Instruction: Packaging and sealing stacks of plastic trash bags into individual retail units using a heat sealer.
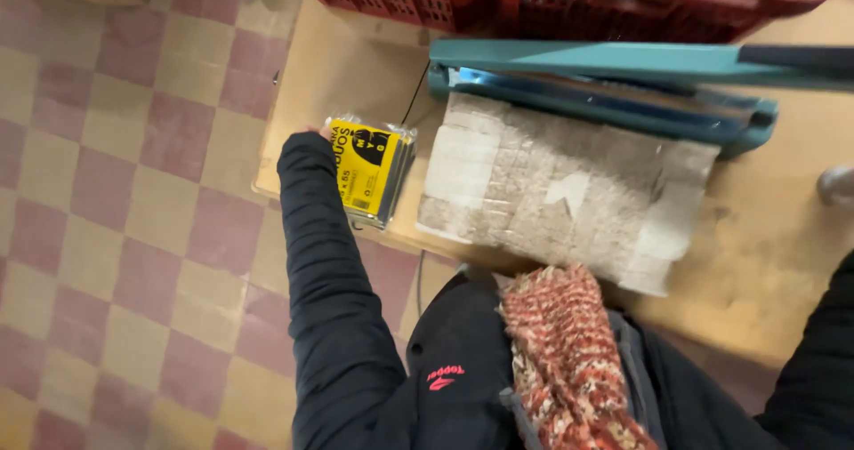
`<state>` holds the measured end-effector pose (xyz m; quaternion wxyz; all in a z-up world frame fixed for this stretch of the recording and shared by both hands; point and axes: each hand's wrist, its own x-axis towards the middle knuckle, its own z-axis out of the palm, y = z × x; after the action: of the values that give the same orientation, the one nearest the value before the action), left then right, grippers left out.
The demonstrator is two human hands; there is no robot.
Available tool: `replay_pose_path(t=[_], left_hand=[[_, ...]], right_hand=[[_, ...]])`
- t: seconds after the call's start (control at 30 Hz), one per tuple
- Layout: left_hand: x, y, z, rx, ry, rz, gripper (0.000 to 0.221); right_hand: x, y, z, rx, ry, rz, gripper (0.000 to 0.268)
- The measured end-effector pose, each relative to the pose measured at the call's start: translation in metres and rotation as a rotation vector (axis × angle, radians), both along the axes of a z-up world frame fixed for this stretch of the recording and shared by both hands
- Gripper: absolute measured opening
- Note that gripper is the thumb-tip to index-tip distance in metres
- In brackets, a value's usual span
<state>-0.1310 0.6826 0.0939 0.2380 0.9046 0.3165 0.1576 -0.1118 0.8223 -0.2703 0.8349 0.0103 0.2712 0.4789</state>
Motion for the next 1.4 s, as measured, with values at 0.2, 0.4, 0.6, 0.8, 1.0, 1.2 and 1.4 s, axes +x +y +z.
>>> replay_pose_path(t=[0.2,0.4,0.6,0.8,1.0,1.2,1.4], left_hand=[[-0.024,0.070,-0.090,-0.193,-0.059,-0.122,0.026],[-0.055,0.118,-0.114,-0.370,-0.130,-0.210,0.015],[-0.023,0.067,0.004,-0.503,-0.244,-0.337,0.007],[0.014,-0.069,0.069,-0.698,-0.500,-0.776,0.004],[0.118,-0.145,-0.057,-0.864,-0.459,-0.443,0.012],[0.170,-0.163,-0.084,-0.466,-0.161,-0.301,0.024],[0.177,-0.165,-0.094,-0.411,-0.086,-0.238,0.021]], right_hand=[[0.008,-0.134,0.263,-0.185,-0.592,0.012,0.046],[0.061,-0.340,0.333,-0.371,-1.196,0.068,0.059],[0.119,-0.463,0.329,-0.606,-1.852,0.096,0.080],[0.118,-0.462,0.345,-0.446,-1.805,0.052,0.083],[0.173,-0.547,0.304,-1.071,-1.455,0.086,0.050],[0.215,-0.565,0.261,-1.828,-1.445,0.305,0.064],[0.215,-0.553,0.277,-1.983,-1.557,0.327,0.055]])
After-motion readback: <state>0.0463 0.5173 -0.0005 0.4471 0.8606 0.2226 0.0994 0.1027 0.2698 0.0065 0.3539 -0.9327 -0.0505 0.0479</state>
